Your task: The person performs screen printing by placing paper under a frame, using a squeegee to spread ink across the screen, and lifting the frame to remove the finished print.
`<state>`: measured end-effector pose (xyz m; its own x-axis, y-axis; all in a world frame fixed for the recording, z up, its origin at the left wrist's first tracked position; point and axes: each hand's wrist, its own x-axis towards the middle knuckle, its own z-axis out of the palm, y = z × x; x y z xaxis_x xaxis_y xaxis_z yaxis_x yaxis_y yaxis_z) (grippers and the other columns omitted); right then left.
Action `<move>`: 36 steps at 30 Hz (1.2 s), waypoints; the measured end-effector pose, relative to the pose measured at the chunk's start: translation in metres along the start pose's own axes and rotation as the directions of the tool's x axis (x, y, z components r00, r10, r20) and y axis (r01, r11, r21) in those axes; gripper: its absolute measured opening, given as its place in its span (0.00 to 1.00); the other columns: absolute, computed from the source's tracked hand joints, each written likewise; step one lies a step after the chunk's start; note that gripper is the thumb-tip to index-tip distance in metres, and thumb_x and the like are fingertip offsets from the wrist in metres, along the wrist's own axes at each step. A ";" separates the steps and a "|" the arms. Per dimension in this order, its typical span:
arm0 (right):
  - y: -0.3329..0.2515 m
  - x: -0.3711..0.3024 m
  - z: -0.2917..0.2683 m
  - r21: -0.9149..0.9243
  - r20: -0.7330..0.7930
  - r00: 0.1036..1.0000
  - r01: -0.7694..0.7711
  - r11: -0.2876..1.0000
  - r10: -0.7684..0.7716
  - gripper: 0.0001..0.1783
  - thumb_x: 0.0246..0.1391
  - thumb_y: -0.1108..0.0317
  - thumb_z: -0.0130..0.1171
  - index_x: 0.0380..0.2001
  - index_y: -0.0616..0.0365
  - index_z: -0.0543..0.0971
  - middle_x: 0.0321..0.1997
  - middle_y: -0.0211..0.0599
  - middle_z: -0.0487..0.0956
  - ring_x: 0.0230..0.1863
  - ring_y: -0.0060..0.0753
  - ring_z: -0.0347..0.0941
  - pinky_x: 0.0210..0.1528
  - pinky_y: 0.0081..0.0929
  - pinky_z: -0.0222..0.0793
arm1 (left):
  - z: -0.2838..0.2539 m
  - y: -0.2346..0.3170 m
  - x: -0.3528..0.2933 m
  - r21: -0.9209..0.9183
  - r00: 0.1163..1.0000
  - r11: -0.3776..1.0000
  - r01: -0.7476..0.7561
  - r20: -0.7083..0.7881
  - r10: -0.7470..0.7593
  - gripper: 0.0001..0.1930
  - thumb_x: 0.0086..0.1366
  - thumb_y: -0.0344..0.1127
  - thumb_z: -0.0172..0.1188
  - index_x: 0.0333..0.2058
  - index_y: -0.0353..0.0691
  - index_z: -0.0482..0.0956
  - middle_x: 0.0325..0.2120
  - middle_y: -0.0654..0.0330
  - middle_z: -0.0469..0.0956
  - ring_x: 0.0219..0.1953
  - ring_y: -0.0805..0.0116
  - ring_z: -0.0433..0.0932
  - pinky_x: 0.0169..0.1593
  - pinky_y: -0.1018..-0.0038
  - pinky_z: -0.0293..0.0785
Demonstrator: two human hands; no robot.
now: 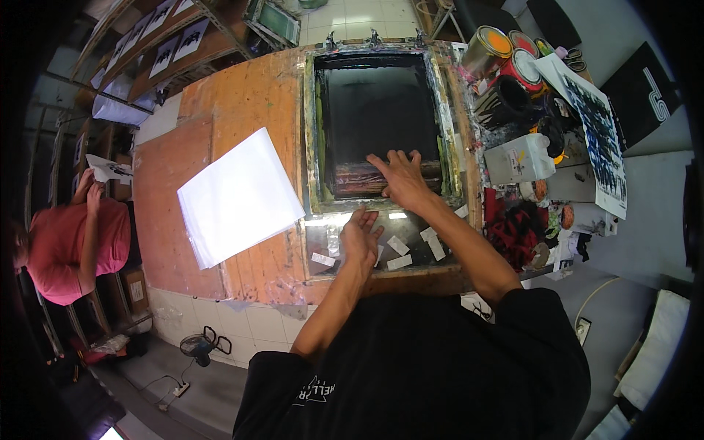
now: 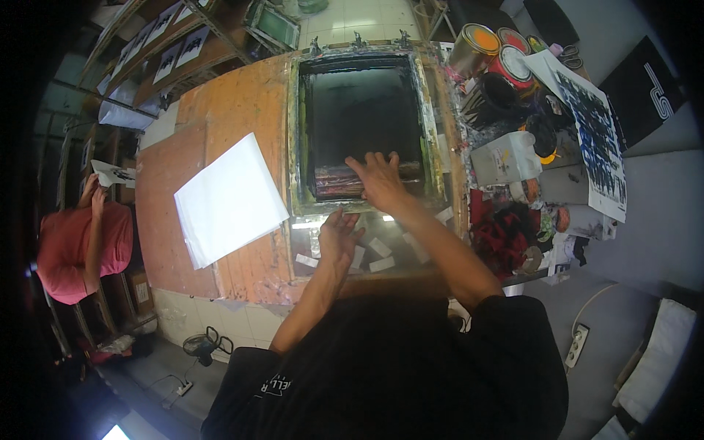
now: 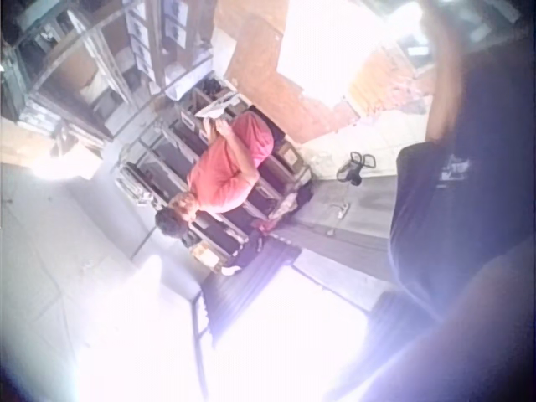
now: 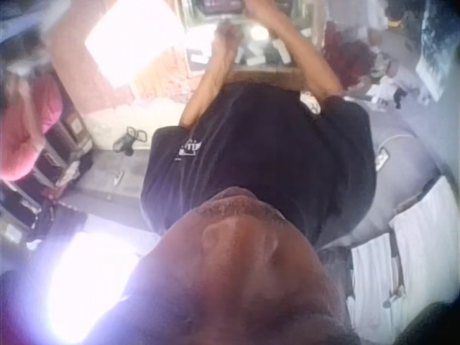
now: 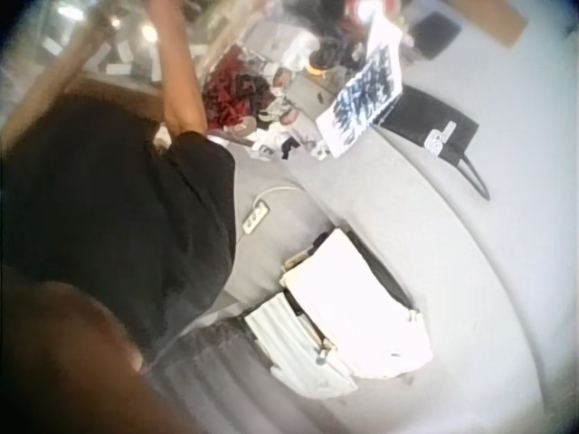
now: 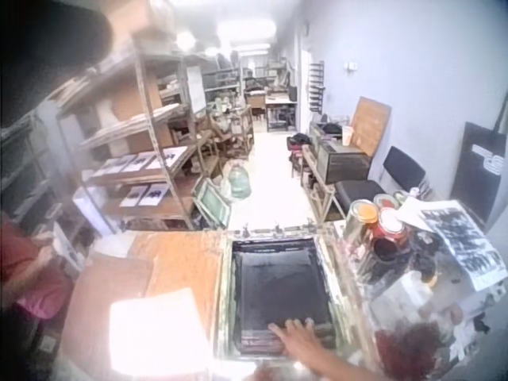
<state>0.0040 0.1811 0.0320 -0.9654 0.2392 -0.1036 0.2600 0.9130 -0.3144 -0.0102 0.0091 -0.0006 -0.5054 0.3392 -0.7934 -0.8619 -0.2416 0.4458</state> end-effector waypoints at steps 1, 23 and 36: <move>-0.002 -0.005 0.006 -0.047 -0.061 0.998 0.016 0.999 -0.018 0.41 0.49 0.74 0.68 0.68 0.43 0.68 0.49 0.41 0.74 0.57 0.43 0.70 0.66 0.71 0.48 | -0.001 -0.001 -0.001 0.005 1.000 1.000 0.003 0.005 -0.003 0.26 0.74 0.42 0.48 0.66 0.35 0.62 0.60 0.49 0.63 0.65 0.52 0.65 0.69 0.40 0.53; 0.118 0.239 -0.030 -0.205 -0.343 0.938 -0.020 0.979 -0.052 0.45 0.47 0.67 0.74 0.69 0.39 0.67 0.57 0.38 0.75 0.64 0.43 0.69 0.70 0.83 0.38 | 0.001 0.003 -0.013 -0.016 0.999 1.000 -0.022 -0.045 0.021 0.13 0.70 0.40 0.52 0.48 0.41 0.72 0.49 0.54 0.70 0.61 0.53 0.68 0.60 0.48 0.64; 0.028 0.049 -0.062 0.269 -0.216 0.969 0.178 0.946 -0.121 0.30 0.50 0.77 0.64 0.59 0.58 0.75 0.52 0.44 0.79 0.53 0.50 0.71 0.56 0.47 0.60 | -0.002 0.022 -0.026 -0.089 0.998 0.996 0.000 0.066 0.005 0.10 0.63 0.30 0.62 0.40 0.44 0.70 0.44 0.59 0.76 0.53 0.58 0.77 0.53 0.52 0.73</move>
<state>-0.0376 0.2388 0.0768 -0.9711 0.1926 0.1413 0.0792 0.8178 -0.5700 -0.0158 -0.0066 0.0285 -0.5117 0.3969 -0.7620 -0.8551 -0.3217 0.4066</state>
